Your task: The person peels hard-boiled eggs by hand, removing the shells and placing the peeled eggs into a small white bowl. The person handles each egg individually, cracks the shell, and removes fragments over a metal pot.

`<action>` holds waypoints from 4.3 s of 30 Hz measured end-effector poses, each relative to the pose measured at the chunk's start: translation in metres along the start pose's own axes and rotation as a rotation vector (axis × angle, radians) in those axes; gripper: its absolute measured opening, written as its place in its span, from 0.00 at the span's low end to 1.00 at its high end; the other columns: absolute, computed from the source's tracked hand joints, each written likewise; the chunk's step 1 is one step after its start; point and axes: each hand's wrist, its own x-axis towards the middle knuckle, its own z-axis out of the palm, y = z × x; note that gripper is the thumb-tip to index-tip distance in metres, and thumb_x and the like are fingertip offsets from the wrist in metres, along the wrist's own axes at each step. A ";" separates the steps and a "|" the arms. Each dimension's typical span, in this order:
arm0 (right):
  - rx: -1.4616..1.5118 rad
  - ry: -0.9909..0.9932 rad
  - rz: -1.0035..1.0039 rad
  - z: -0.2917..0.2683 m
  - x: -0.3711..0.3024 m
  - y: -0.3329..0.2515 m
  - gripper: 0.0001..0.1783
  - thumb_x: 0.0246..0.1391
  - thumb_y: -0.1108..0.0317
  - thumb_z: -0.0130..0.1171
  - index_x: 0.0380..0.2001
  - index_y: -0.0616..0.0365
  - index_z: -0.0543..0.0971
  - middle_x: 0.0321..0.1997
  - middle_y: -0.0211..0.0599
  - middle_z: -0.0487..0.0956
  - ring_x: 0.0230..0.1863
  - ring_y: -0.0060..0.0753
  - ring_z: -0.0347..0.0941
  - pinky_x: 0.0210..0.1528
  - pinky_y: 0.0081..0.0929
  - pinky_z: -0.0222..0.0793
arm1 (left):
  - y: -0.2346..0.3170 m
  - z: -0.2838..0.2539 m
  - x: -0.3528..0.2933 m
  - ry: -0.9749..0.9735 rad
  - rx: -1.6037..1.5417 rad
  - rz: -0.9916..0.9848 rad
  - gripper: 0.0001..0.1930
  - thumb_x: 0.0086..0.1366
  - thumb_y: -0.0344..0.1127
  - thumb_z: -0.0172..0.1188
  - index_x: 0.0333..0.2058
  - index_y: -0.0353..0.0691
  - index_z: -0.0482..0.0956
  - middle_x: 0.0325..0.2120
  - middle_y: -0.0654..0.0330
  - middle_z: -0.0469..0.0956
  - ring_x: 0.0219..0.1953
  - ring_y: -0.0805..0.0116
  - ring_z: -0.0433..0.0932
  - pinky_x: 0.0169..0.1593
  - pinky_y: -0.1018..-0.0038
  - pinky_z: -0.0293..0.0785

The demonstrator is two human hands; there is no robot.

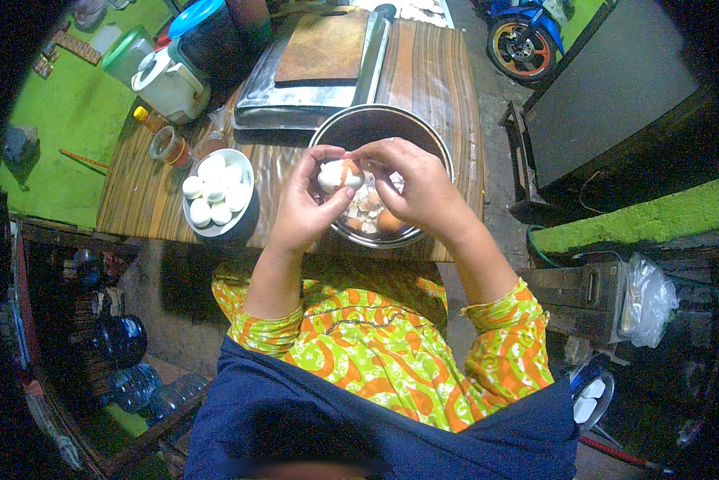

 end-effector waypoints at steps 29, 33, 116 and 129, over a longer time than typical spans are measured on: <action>0.105 -0.073 0.078 -0.011 -0.006 -0.002 0.06 0.57 0.73 0.58 0.35 0.63 0.72 0.33 0.34 0.72 0.34 0.27 0.68 0.39 0.23 0.65 | 0.000 0.000 -0.002 -0.056 0.411 0.263 0.30 0.53 0.24 0.60 0.56 0.39 0.62 0.47 0.52 0.75 0.51 0.63 0.76 0.55 0.71 0.71; 0.144 -0.076 0.136 -0.022 -0.009 -0.006 0.06 0.59 0.72 0.57 0.35 0.63 0.72 0.33 0.30 0.70 0.35 0.19 0.65 0.38 0.17 0.62 | 0.001 -0.001 -0.002 -0.038 0.370 0.180 0.29 0.54 0.26 0.62 0.55 0.39 0.64 0.45 0.51 0.75 0.50 0.63 0.77 0.52 0.70 0.72; 0.580 0.969 0.826 -0.040 -0.216 0.176 0.25 0.65 0.63 0.50 0.61 0.61 0.62 0.52 0.45 0.73 0.45 0.39 0.77 0.46 0.35 0.77 | -0.013 -0.094 -0.011 0.336 0.519 0.380 0.10 0.61 0.26 0.62 0.42 0.37 0.81 0.42 0.58 0.80 0.48 0.68 0.77 0.53 0.72 0.70; 0.139 0.654 0.972 -0.029 -0.206 0.196 0.21 0.64 0.55 0.53 0.50 0.60 0.76 0.49 0.39 0.78 0.49 0.31 0.75 0.55 0.30 0.67 | -0.003 -0.094 -0.009 0.363 0.390 0.327 0.12 0.63 0.26 0.61 0.45 0.34 0.79 0.43 0.58 0.79 0.46 0.72 0.77 0.50 0.77 0.72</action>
